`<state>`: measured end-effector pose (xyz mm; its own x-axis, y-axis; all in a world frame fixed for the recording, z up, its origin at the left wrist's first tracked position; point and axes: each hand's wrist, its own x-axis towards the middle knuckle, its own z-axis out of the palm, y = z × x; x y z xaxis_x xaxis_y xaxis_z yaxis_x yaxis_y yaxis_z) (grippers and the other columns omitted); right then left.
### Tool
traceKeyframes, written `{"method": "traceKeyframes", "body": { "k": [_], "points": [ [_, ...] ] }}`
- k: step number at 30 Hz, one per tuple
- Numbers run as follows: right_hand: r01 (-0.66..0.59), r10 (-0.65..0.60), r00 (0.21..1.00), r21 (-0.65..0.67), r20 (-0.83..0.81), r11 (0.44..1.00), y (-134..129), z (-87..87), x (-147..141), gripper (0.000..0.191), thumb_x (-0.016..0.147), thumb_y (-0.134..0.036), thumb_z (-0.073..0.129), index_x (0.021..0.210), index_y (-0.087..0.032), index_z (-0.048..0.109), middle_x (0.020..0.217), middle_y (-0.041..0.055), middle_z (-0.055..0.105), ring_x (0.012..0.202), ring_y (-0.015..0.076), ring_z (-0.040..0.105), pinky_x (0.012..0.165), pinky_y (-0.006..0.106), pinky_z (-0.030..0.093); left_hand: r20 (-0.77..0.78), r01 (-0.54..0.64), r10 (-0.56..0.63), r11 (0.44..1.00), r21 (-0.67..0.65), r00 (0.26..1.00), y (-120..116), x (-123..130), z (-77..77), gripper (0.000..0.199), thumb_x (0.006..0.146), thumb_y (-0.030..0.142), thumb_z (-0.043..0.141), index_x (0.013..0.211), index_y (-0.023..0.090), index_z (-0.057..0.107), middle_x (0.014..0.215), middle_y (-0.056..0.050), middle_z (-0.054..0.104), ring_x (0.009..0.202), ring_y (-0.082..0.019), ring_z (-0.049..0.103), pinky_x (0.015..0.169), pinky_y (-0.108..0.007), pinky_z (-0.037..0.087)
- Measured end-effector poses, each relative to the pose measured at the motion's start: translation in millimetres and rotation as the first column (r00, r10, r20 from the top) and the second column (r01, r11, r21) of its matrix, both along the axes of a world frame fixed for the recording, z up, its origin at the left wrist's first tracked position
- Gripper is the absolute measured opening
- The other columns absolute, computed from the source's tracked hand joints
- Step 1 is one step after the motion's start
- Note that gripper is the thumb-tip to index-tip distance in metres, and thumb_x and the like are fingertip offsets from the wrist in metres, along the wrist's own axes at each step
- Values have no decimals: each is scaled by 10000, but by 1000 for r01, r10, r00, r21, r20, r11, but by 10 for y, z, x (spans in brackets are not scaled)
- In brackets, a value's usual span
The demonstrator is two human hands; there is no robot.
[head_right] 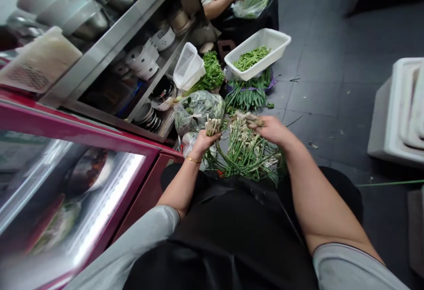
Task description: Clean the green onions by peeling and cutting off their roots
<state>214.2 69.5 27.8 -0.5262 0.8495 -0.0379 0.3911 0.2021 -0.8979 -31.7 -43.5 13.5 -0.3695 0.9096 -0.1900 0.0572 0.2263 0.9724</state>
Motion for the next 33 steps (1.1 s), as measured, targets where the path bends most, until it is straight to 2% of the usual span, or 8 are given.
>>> {"method": "traceKeyframes", "body": {
  "k": [3, 7, 10, 14, 16, 21, 30, 33],
  "points": [
    [179, -191, 963, -78, -189, 981, 6, 20, -14, 441, 707, -532, 685, 899, -135, 693, 657, 33, 616, 596, 154, 543, 564, 282, 412, 137, 87, -88, 996, 15, 987, -57, 18, 50, 348, 606, 395, 806, 757, 99, 702, 581, 5, 558, 470, -54, 402, 441, -201, 288],
    [-107, 7, 937, -269, -350, 957, -321, -50, -434, 482, 580, -516, 776, 856, -130, 690, 730, 40, 655, 690, 160, 587, 657, 292, 461, 273, 188, -203, 979, 79, 940, 23, 137, 254, 451, 627, 484, 783, 853, 98, 725, 614, -13, 571, 449, -51, 398, 403, -203, 250],
    [-134, -17, 927, -373, -375, 918, -507, -157, -693, 460, 506, -514, 812, 705, -138, 637, 618, 5, 599, 611, 136, 544, 599, 272, 445, 277, 132, -158, 985, 108, 948, 133, 196, 350, 474, 606, 508, 794, 865, 118, 724, 563, 8, 534, 431, -52, 401, 390, -197, 246],
    [-16, -191, 908, -486, -373, 874, -541, -218, -718, 453, 553, -541, 781, 699, -167, 569, 513, -56, 490, 417, 63, 345, 434, 235, 317, 249, 41, -65, 994, 101, 966, 169, 275, 248, 455, 606, 479, 805, 869, 120, 711, 483, 52, 451, 386, -38, 342, 371, -198, 218],
    [23, -216, 903, -461, -371, 887, -537, -219, -691, 455, 590, -568, 746, 719, -171, 565, 552, -45, 517, 427, 67, 358, 445, 240, 331, 230, -7, -17, 994, 105, 973, 148, 330, 143, 407, 579, 449, 826, 754, 114, 676, 472, 58, 448, 383, -33, 342, 375, -200, 234],
    [-43, -48, 950, -281, -310, 959, -542, -208, -695, 465, 508, -461, 815, 797, -151, 623, 749, 6, 628, 712, 152, 576, 713, 301, 463, 254, -168, 138, 981, 99, 957, 171, 360, 54, 444, 545, 485, 821, 679, 132, 588, 506, 39, 531, 376, -55, 439, 368, -197, 288],
    [-218, 76, 952, -482, -298, 849, -299, -27, -255, 353, 556, -414, 794, 744, -146, 662, 596, -14, 588, 497, 84, 453, 470, 219, 344, 113, 94, -103, 992, 82, 988, 127, 168, 250, 392, 666, 496, 752, 676, 120, 638, 483, -2, 558, 378, -69, 468, 362, -190, 299],
    [-297, 171, 935, -425, -310, 855, -327, 35, -147, 355, 565, -429, 795, 756, -152, 683, 624, -8, 606, 541, 97, 489, 509, 226, 390, 200, 38, -54, 996, 83, 978, 129, 141, 208, 367, 625, 454, 784, 680, 121, 639, 547, -17, 601, 417, -74, 494, 382, -188, 315]
  ]
}}
